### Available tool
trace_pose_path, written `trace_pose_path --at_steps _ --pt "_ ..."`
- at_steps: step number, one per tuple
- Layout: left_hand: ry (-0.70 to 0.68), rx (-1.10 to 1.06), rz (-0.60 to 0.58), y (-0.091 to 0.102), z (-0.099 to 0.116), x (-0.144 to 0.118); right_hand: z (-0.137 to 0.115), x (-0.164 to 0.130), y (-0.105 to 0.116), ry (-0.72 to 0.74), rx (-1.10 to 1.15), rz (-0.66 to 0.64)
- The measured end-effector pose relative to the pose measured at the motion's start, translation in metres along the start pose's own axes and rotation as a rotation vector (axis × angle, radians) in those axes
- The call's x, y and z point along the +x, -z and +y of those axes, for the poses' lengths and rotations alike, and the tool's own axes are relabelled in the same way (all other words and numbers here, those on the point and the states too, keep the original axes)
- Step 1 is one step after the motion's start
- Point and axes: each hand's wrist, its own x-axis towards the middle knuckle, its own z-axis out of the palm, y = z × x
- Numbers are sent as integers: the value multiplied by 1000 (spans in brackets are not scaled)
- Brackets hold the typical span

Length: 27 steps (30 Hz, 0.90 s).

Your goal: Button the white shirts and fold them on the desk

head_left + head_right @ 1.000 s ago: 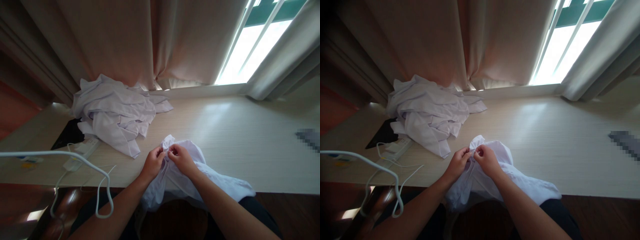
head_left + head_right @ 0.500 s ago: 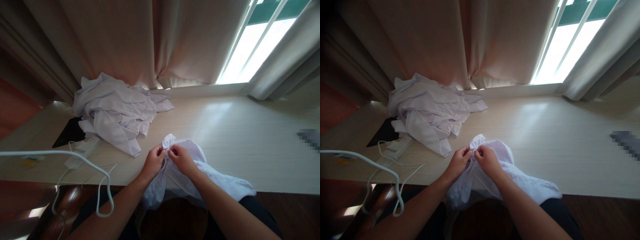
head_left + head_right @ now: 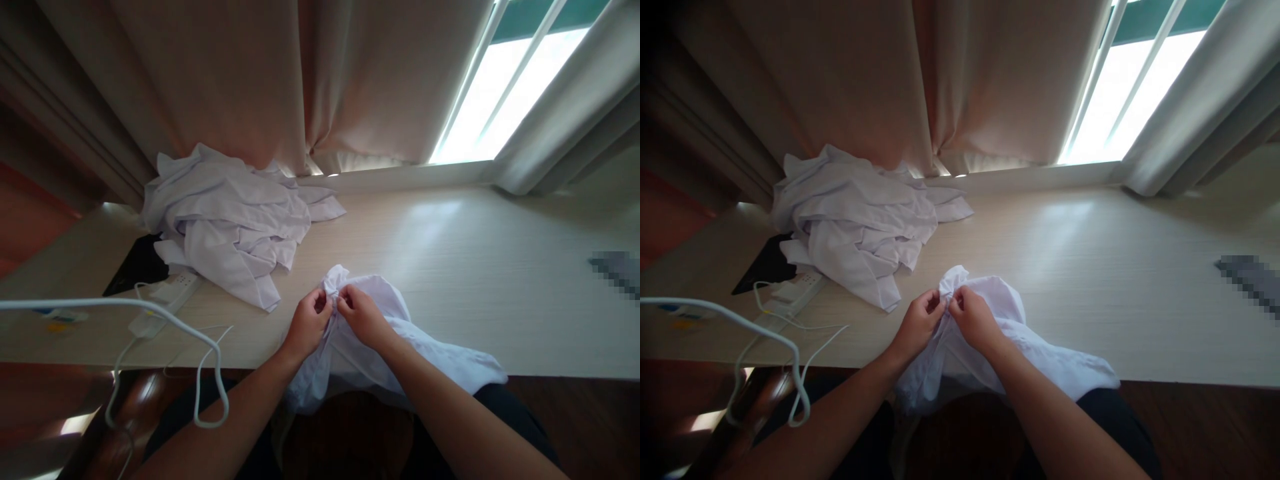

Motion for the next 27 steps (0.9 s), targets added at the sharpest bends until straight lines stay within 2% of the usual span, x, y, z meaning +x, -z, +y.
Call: trace_pose_path --at_steps 4,8,14,23,27 --pt "174 -346 -38 -3 -2 1 -1 -1 -2 30 45 20" --pt "251 -473 -24 -5 -4 0 -1 0 -3 16 19 20" --pt "227 -447 -15 -4 -9 -2 3 0 -4 -42 -70 -1" --pt "144 -319 18 -4 -10 1 5 -2 -6 31 -14 36" --pt "169 -340 5 -4 -12 1 9 -3 -11 30 -34 40"
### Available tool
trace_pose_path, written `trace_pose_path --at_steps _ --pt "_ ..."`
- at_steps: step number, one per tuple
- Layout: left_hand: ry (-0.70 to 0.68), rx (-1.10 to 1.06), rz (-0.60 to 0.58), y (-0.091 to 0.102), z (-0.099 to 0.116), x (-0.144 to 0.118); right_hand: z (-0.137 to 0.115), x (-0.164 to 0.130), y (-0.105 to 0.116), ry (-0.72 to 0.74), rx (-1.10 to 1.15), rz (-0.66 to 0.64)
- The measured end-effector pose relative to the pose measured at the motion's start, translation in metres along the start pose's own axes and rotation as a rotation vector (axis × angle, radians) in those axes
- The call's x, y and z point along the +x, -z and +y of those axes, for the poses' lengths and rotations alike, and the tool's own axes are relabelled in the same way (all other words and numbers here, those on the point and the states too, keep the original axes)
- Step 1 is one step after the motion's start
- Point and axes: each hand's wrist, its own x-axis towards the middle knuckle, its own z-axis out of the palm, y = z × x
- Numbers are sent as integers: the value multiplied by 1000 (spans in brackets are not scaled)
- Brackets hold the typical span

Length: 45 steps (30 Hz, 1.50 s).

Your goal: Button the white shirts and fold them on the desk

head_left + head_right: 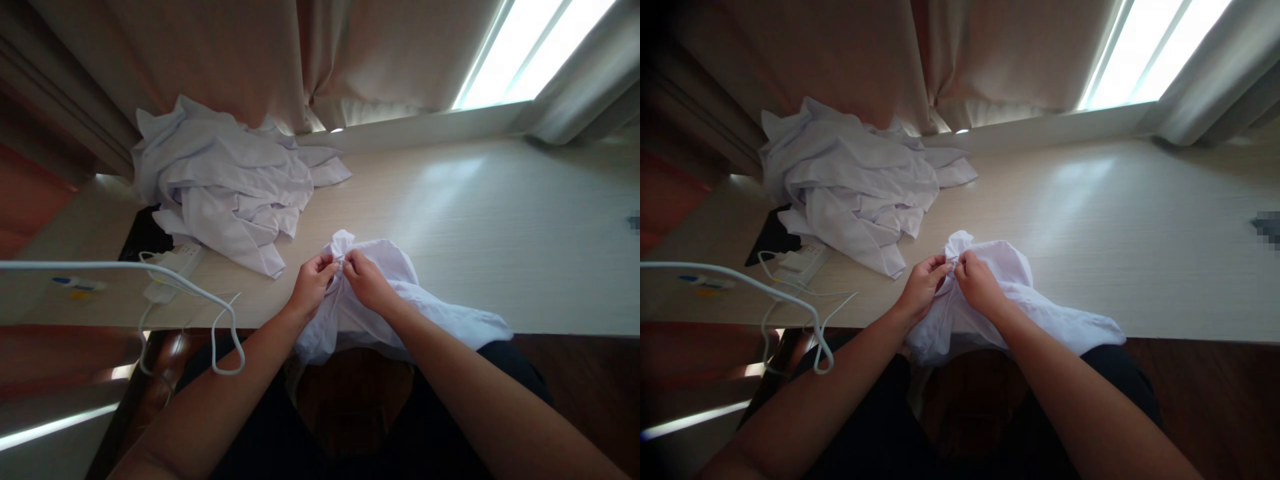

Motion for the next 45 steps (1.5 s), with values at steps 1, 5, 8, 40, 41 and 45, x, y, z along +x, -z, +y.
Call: trace_pose_path --at_steps 1,5,8,40,41,45 --pt "12 2 -4 0 0 0 1 0 -1 -1 -1 2" --pt "56 78 -31 4 4 -1 3 0 -3 12 46 5" --pt "41 174 -68 9 7 1 2 1 -3 4 72 7" --pt "-137 403 -57 10 6 1 2 3 -3 7 33 -14" --pt "-123 390 -56 11 5 1 1 2 -2 8 31 -12" --pt "-87 359 -53 13 3 3 1 2 -2 19 28 -7"
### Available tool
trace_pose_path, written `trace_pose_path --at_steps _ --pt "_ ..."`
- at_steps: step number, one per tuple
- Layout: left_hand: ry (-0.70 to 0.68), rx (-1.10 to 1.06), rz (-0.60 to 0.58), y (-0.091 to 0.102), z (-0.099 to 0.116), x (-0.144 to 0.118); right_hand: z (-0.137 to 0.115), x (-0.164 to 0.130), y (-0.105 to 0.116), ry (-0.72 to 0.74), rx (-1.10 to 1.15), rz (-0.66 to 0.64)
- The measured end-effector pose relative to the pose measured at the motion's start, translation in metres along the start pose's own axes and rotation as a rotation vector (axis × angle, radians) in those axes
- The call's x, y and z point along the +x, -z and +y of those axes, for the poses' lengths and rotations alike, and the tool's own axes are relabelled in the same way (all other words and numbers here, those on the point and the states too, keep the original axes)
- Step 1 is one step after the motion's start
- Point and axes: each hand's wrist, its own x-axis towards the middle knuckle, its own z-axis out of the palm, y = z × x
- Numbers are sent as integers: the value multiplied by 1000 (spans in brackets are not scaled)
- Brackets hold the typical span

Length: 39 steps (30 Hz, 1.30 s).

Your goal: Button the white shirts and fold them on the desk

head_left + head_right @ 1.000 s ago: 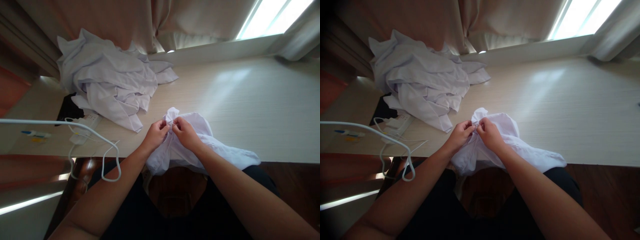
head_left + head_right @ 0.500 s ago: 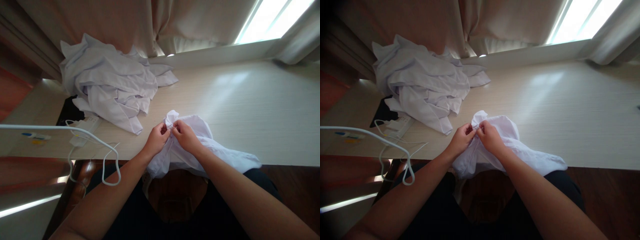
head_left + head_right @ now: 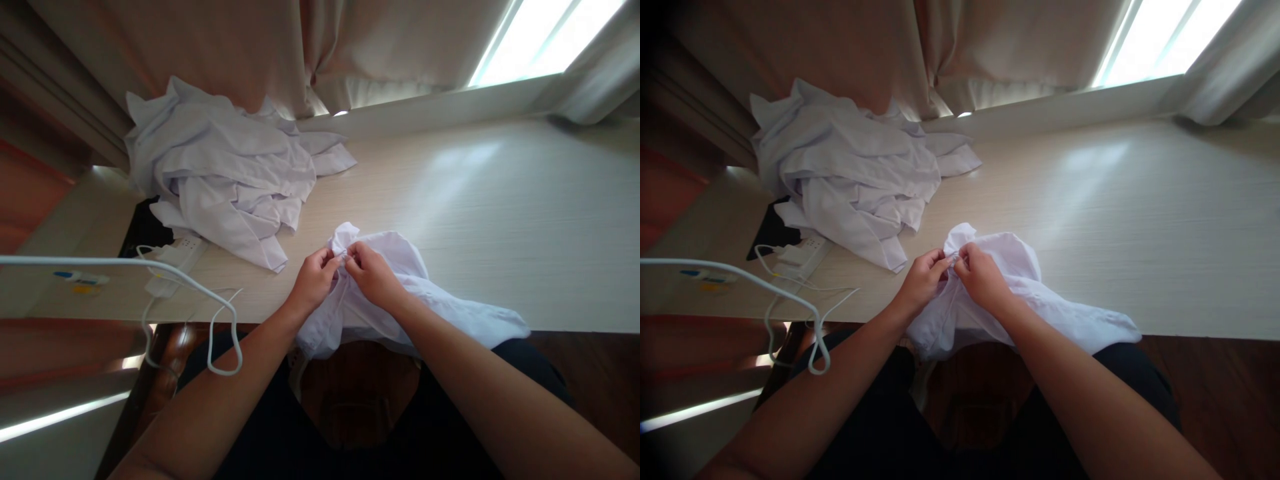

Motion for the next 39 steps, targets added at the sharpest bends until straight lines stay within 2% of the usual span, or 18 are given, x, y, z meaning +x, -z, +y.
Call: trace_pose_path --at_steps 8,18,39 --pt "-2 40 -4 2 -1 2 0 -1 0 11 15 -19" --pt "5 -38 -8 1 2 2 -1 0 1 37 29 -9" --pt "-8 -27 10 3 2 3 -5 1 3 -4 45 -16"
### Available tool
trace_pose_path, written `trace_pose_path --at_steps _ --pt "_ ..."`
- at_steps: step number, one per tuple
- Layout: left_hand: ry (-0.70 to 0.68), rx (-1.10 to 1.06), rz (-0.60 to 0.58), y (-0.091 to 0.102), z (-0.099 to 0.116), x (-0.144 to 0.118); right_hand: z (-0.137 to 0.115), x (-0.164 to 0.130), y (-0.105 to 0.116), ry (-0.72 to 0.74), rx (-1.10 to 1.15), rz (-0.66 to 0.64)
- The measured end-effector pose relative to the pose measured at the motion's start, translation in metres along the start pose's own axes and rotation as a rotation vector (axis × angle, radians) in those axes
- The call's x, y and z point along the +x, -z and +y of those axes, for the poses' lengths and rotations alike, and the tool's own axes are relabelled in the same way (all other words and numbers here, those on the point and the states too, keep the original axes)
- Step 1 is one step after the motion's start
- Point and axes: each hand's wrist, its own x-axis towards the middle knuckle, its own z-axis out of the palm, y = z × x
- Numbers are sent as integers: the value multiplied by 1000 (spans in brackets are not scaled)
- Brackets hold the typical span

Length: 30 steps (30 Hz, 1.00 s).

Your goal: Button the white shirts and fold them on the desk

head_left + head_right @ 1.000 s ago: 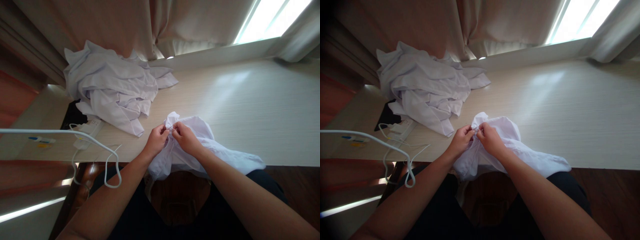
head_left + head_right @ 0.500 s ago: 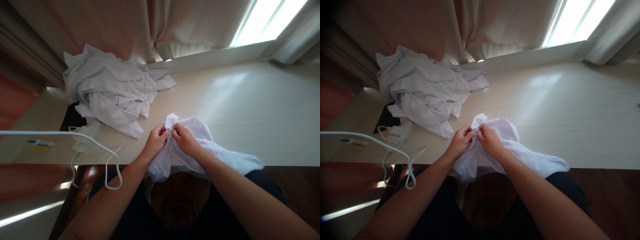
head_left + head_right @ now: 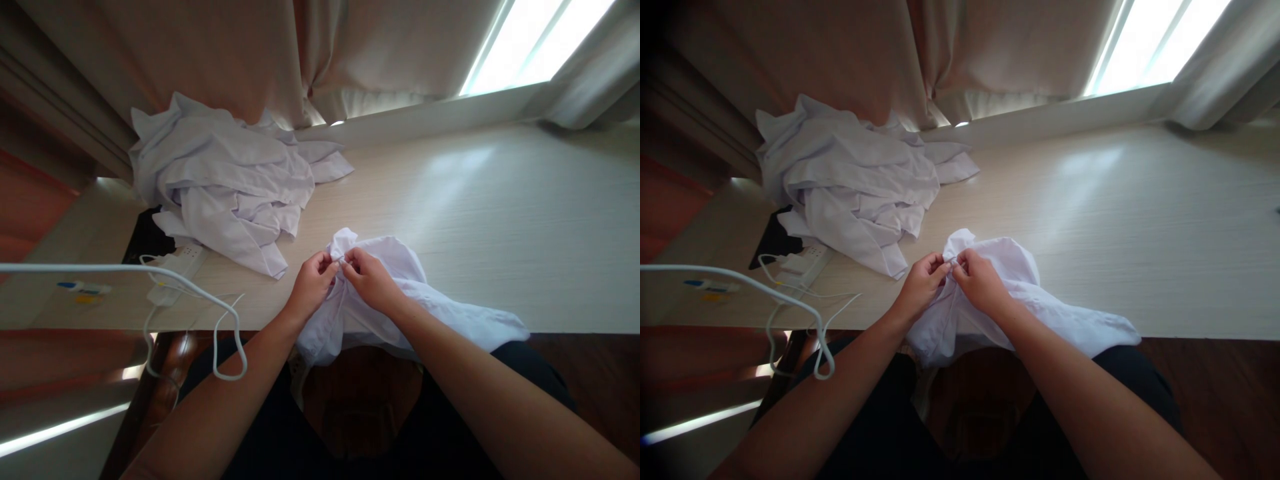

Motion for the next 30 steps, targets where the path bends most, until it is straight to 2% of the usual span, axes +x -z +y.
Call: trace_pose_path --at_steps 8,16,30 --pt "11 -30 -22 -2 -4 0 3 0 -1 0 -9 -6" --pt "-15 64 9 -1 -3 1 5 1 -1 1 -23 -6" --pt "24 31 23 -2 -5 0 1 0 1 2 -33 -18"
